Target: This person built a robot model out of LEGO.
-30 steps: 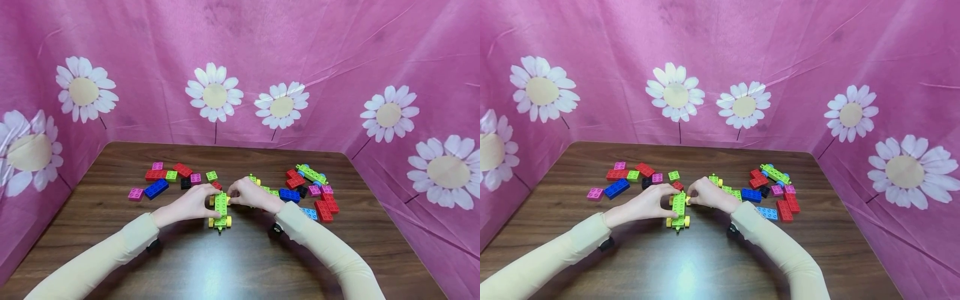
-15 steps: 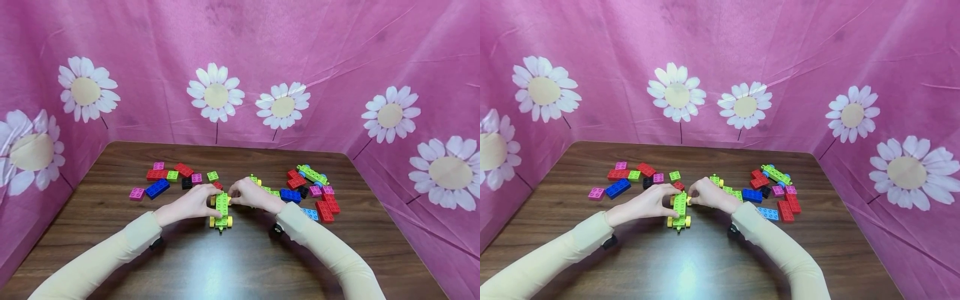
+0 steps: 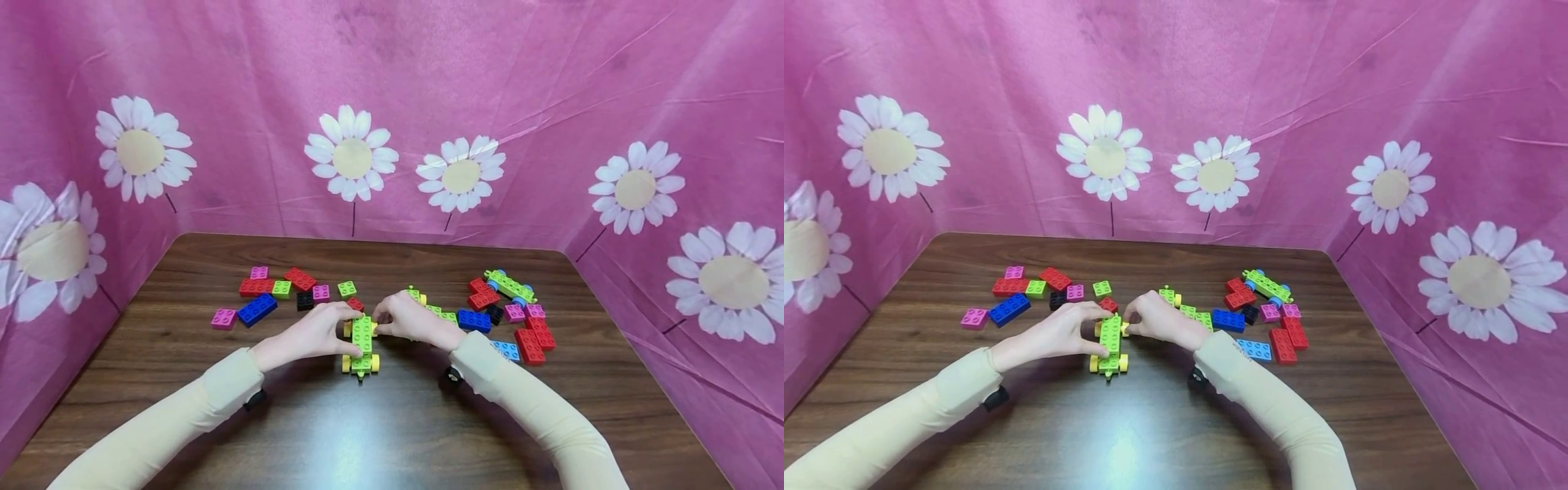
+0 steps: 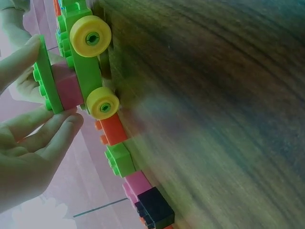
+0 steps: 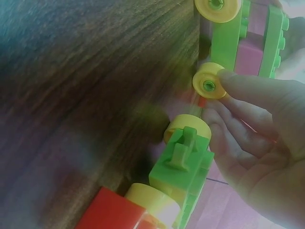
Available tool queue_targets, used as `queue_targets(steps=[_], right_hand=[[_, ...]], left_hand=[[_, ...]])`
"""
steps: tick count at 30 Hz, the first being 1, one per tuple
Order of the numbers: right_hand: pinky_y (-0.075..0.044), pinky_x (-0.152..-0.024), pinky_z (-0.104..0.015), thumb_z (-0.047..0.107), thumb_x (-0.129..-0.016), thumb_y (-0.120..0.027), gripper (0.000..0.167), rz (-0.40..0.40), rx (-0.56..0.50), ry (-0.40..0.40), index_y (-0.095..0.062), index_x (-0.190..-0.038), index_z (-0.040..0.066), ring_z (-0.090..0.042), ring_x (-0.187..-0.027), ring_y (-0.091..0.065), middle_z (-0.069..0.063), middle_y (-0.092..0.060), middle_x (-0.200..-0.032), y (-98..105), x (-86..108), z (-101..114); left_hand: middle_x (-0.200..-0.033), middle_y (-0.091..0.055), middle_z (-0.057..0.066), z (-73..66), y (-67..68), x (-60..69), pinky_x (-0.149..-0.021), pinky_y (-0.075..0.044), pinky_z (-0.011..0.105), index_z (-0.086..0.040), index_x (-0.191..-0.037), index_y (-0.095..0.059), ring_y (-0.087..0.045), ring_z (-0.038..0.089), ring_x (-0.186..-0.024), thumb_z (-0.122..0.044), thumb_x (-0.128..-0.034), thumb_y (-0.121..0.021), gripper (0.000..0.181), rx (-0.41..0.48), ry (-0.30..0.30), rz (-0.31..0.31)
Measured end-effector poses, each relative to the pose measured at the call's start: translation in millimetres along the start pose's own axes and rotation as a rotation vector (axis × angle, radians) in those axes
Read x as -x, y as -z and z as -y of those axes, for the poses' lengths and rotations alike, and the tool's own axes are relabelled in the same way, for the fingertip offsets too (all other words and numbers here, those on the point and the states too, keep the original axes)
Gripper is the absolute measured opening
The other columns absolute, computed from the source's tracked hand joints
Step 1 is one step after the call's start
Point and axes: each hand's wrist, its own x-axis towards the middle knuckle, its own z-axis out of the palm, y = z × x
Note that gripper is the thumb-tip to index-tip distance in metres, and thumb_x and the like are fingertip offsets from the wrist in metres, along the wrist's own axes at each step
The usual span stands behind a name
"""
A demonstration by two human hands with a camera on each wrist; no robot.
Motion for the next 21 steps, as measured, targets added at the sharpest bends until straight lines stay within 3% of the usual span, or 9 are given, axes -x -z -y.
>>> queue_targets(steps=[12,21], right_hand=[[-0.054,-0.066,-0.014,0.014,-0.087,-0.075,0.01,-0.012,0.0,0.013,-0.077,-0.093,0.006,-0.006,-0.074,-0.068,-0.004,-0.077,-0.088,-1.3,-1.4,-0.7],[-0.054,-0.067,-0.015,0.015,-0.087,-0.076,0.011,-0.014,-0.001,0.013,-0.077,-0.094,0.006,-0.007,-0.074,-0.069,-0.005,-0.077,-0.09,-1.1,-0.6,-1.2]], left_hand=[[-0.12,-0.07,0.017,2.4,-0.6,-1.0,-0.084,-0.057,0.035,0.002,-0.124,-0.066,-0.067,0.025,-0.105,-0.037,-0.0751,-0.086,0.066,0.0,-0.002,-0.006],[-0.122,-0.07,0.014,2.5,-2.6,0.2,-0.077,-0.052,0.028,0.0,-0.124,-0.066,-0.065,0.023,-0.097,-0.039,-0.0753,-0.085,0.065,-0.007,0.014,-0.007]])
